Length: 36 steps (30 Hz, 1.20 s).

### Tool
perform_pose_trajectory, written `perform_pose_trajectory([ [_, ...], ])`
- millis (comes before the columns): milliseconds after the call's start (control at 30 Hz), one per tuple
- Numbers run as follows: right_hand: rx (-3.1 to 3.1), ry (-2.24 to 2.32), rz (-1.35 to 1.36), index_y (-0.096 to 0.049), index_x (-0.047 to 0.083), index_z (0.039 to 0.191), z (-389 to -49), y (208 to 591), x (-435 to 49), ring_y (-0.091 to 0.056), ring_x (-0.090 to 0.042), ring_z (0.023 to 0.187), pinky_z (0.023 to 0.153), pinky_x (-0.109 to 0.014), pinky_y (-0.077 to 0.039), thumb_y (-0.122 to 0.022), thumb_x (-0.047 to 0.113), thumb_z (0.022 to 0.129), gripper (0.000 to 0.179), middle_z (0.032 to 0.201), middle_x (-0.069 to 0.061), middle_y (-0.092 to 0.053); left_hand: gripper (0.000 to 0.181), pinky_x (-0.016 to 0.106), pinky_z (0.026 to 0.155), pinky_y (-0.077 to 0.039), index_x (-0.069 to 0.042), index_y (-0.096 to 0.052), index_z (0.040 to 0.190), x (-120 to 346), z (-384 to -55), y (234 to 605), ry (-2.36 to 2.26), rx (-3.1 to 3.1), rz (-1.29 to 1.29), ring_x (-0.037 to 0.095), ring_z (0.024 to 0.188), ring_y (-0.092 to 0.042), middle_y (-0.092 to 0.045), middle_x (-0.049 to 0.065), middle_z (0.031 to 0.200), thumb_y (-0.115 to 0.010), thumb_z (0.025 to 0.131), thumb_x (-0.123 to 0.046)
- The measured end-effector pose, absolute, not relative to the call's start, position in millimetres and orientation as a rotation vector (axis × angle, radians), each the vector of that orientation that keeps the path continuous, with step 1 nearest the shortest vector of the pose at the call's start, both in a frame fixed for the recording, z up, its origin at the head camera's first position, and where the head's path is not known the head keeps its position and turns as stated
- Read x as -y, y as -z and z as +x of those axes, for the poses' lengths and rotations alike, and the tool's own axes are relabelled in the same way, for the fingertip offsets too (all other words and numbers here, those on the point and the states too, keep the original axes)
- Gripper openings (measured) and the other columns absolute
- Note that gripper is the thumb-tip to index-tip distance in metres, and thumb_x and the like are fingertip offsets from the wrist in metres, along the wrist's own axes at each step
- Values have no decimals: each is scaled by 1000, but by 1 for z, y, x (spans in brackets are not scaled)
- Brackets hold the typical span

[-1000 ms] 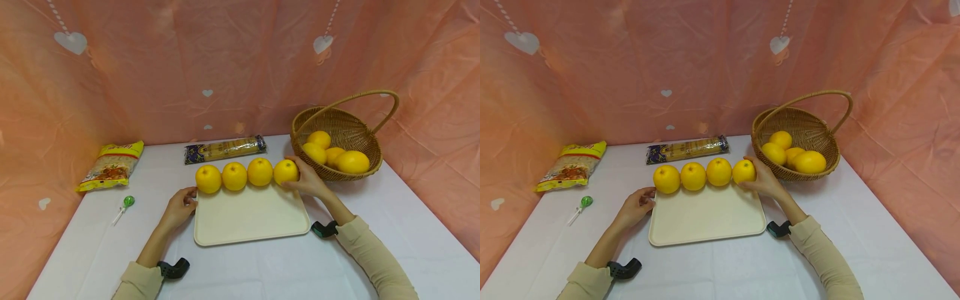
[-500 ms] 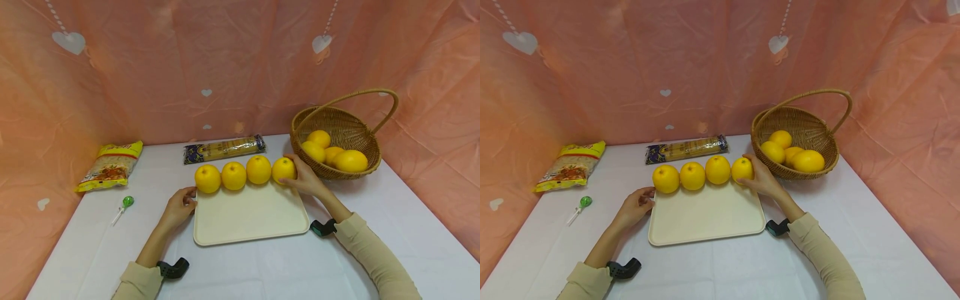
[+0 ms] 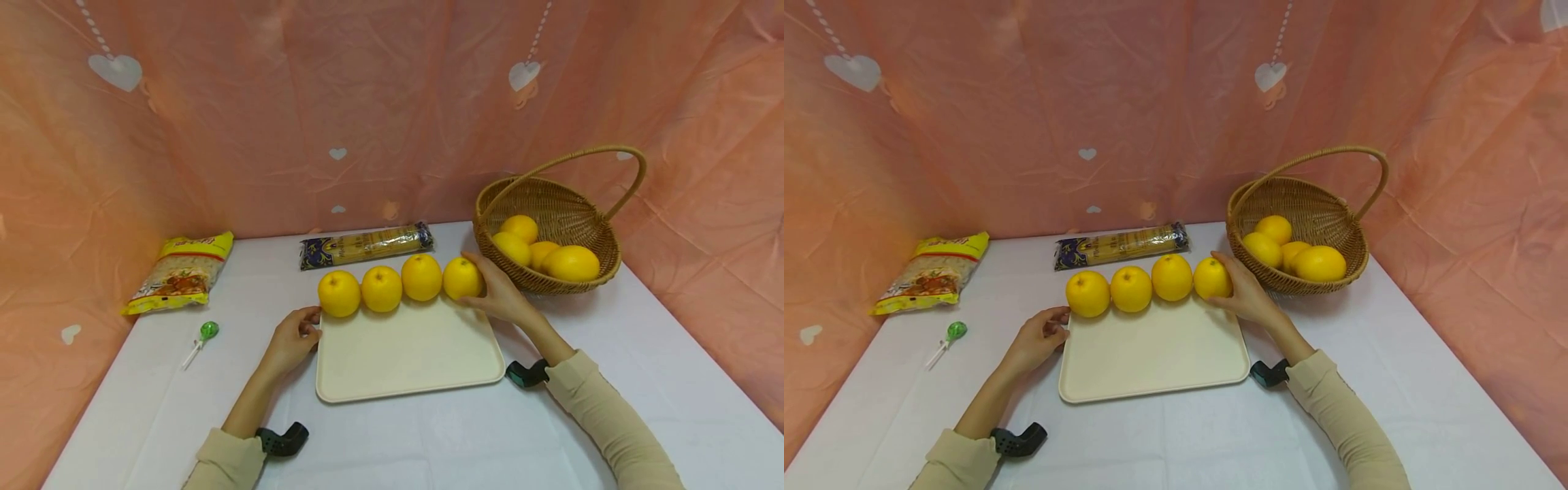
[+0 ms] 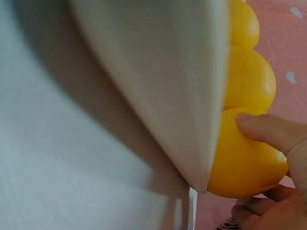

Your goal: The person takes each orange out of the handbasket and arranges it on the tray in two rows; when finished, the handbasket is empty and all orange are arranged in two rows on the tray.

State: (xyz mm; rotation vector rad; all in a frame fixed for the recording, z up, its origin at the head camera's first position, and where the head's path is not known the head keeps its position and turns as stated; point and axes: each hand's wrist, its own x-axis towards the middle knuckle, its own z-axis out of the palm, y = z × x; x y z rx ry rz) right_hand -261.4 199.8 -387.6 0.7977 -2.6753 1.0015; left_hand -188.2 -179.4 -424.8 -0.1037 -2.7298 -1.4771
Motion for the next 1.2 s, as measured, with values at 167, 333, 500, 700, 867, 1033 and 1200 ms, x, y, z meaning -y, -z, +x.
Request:
perform_pose_trajectory([
  [167,2670,-977,792,-36,0,139,-260,388,-200,-38,-36,127,106,-49,-29,-79,15,72,81,138,-21,-41,45,18,63,-47,10,-48,127,180,-188,425,1500,2726,-103,20,84,-52,-57,23,111,-55,83,4],
  [333,2674,-945,794,-34,1,140,-261,389,-200,-37,-35,127,106,-49,-29,-78,16,74,81,139,-21,-40,45,18,63,-47,10,-47,127,179,-187,425,1526,2717,-97,21,84,-51,-56,23,111,-55,83,5],
  [500,2667,-927,811,-34,1,141,-259,388,-201,-36,-34,128,107,-50,-28,-79,16,73,83,141,-20,-38,45,18,63,-47,9,-48,128,180,-188,426,1521,2726,-92,22,86,-52,-56,23,112,-55,84,4],
  [700,2666,-909,834,-32,1,142,-257,386,-200,-33,-35,130,107,-51,-27,-78,17,74,84,143,-19,-35,45,19,62,-47,9,-47,128,180,-188,425,1507,2738,-86,22,85,-52,-56,23,112,-55,84,4],
  [867,2637,-871,863,-31,0,143,-256,384,-199,-33,-35,131,108,-50,-26,-77,16,75,83,144,-19,-35,45,22,67,-46,8,-47,128,180,-187,424,1469,2755,-81,23,88,-52,-56,22,113,-55,84,3],
  [1033,2600,-826,882,-32,0,142,-256,382,-198,-32,-35,132,108,-49,-26,-76,15,76,81,145,-20,-34,45,25,72,-46,9,-47,128,180,-188,424,1452,2754,-91,25,90,-53,-56,22,113,-55,84,3],
  [1200,2528,-876,899,-38,1,139,-253,379,-199,-38,-33,128,106,-47,-31,-77,12,75,76,140,-19,-41,46,21,67,-46,9,-47,128,180,-188,425,1473,2750,-90,24,89,-53,-56,23,113,-54,84,3],
])
